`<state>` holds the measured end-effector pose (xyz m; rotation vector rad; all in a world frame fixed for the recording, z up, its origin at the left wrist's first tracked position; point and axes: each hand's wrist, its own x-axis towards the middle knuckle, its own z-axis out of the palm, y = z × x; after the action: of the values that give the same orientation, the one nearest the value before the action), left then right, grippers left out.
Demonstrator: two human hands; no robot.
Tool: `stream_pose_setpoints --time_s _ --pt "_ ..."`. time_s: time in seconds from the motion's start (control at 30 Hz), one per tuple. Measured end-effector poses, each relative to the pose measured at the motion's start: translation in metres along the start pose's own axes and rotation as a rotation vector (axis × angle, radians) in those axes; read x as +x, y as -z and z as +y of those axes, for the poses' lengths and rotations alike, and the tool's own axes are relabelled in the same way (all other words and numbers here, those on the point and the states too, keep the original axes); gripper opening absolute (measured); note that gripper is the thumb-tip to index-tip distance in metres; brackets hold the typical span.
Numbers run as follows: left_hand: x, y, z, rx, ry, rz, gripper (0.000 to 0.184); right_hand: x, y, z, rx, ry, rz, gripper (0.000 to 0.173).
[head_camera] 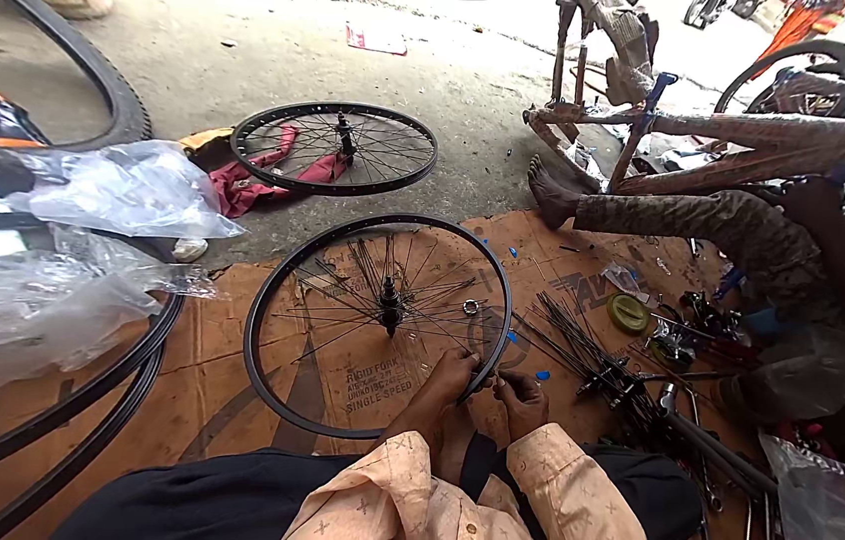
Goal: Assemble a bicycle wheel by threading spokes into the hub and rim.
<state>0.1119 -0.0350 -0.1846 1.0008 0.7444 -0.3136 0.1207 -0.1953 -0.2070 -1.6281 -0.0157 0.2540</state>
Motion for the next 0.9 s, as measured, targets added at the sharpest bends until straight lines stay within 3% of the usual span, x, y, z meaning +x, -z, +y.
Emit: stream_pose_setpoints --time_s 0.23,0.4,0.57,0.67,0.8,0.9 --pt "0.002 0.001 -0.001 -0.004 -0.004 -0.001 0.023 -0.002 0.0 -0.001 0.04 -0.003 -0.025 0.021" --pt "-0.001 0.002 0.0 -0.005 -0.012 -0.01 0.022 -0.003 0.0 -0.006 -0.033 -0.072 -0.037 0.01" --pt "-0.002 0.002 0.0 -0.006 0.001 -0.003 0.022 0.003 0.004 0.003 -0.171 -0.024 -0.114 0.032" --pt "-0.003 0.003 0.002 0.029 0.015 0.026 0.02 0.003 0.006 0.006 -0.173 0.041 -0.158 0.018" --pt "-0.005 0.004 0.003 0.061 0.016 0.059 0.017 0.004 0.008 0.008 -0.217 0.056 -0.202 0.032" --pt "-0.005 0.004 0.004 0.044 0.013 0.061 0.017 0.002 0.007 0.01 -0.173 0.085 -0.218 0.02"
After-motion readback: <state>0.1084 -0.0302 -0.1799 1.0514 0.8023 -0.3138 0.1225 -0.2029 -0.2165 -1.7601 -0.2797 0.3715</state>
